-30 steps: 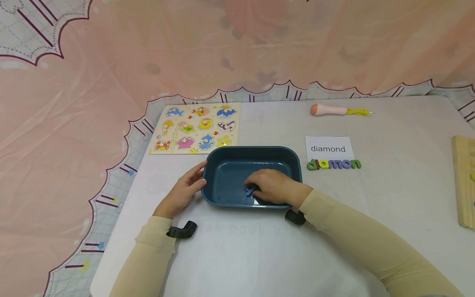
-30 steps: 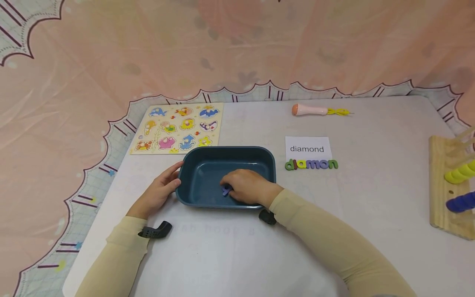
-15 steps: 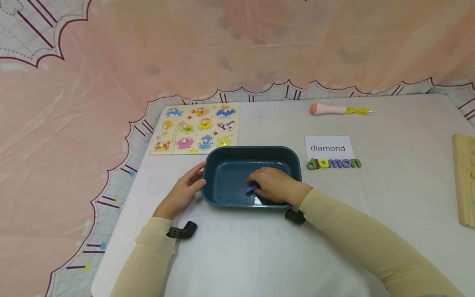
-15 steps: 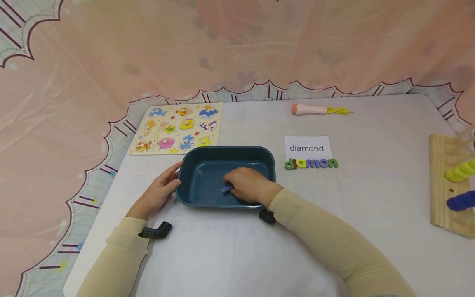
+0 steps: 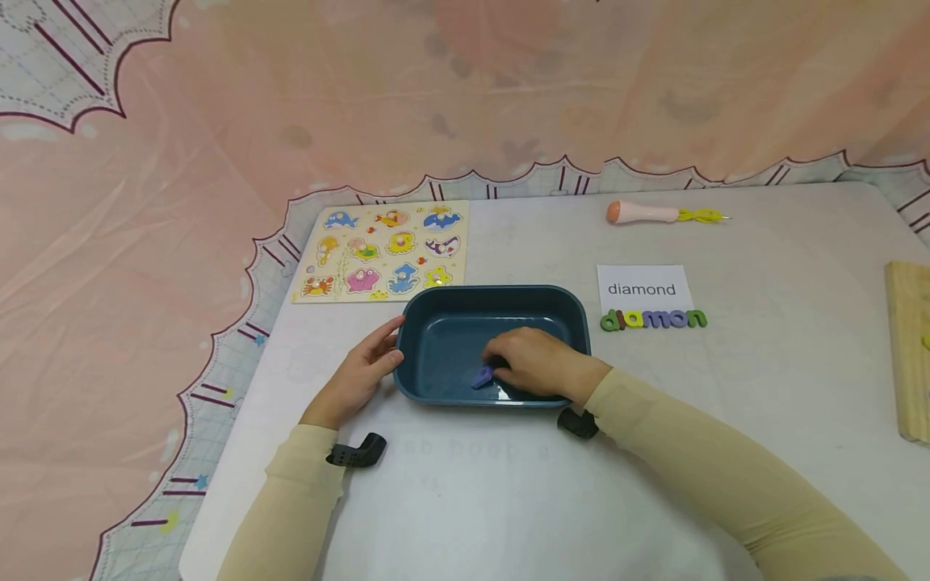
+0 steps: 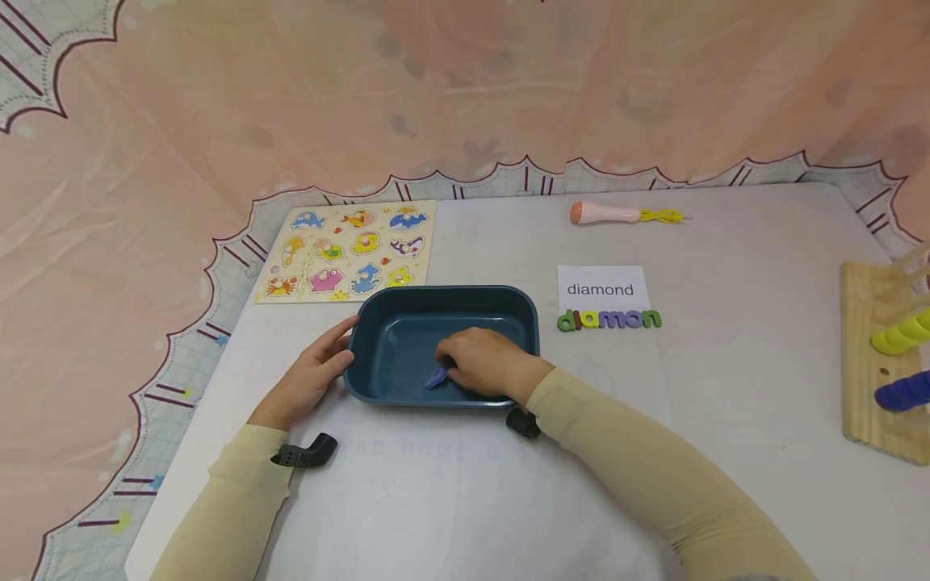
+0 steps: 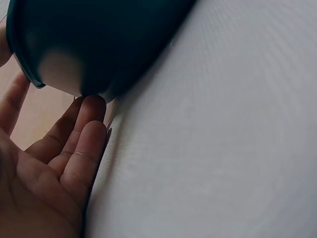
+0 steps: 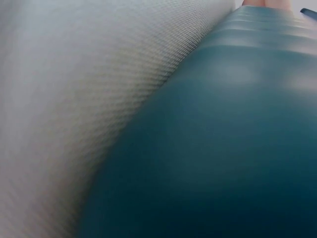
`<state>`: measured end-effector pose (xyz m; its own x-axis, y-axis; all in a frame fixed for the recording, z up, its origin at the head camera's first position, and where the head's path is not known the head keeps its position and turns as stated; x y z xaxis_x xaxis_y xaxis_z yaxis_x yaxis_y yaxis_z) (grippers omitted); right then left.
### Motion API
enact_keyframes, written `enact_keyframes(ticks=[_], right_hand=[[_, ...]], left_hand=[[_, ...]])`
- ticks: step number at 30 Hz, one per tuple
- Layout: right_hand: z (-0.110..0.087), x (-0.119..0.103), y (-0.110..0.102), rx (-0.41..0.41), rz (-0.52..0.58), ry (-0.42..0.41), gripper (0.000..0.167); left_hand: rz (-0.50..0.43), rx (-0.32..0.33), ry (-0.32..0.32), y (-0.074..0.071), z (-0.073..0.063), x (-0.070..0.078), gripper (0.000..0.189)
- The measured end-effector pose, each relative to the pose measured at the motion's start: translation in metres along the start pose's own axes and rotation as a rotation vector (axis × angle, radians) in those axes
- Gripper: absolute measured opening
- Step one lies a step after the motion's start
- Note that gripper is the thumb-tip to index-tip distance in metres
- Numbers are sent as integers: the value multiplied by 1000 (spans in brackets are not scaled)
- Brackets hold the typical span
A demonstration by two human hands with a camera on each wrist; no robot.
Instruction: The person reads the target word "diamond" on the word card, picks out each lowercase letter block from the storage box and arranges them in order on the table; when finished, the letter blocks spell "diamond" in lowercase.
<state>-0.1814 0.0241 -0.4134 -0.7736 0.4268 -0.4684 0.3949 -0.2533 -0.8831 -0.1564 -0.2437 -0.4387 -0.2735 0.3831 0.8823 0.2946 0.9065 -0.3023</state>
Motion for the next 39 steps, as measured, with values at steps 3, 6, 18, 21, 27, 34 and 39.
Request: enact_keyframes(ticks=[3,6,18,21,27,34,39], right_hand=[[0,1,0,-3,8,-1,25],[0,1,1,-9,28,-7,27],[-3,-5,1,-41,16,-102,29],[-3,-6,1,-39,-7,-112,28],[-2,-5,0,-20,-47,-92,25],[-1,-3,-1,1,-87,-30,22],[0,-2,0,-3,-98,-28,23]], left_hand=[[-7,0,-9,0,0,0,60],[-11,-2,-15,0,1,-1,60],[-13,-4,-20,-1,1,-1,60],[-14,-7,-16,-1,1,-1,60],[-15,-7,-15,0,1,0,61],[-14,-6,-10,-1,3,-1,60],[-8,-6,-8,-1,2,-1,60]])
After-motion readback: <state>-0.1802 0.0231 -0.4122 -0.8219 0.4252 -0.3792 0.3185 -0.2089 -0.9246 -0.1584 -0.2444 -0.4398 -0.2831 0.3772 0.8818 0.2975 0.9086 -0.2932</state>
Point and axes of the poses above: each hand's wrist, its own z-axis towards the middle knuckle, its own y-axis out of the palm, x = y × z, the point moved 3 cm from there along z, towards the middle knuckle, and after that the axes turned 10 degrees about -y, right-handed, at the moved point
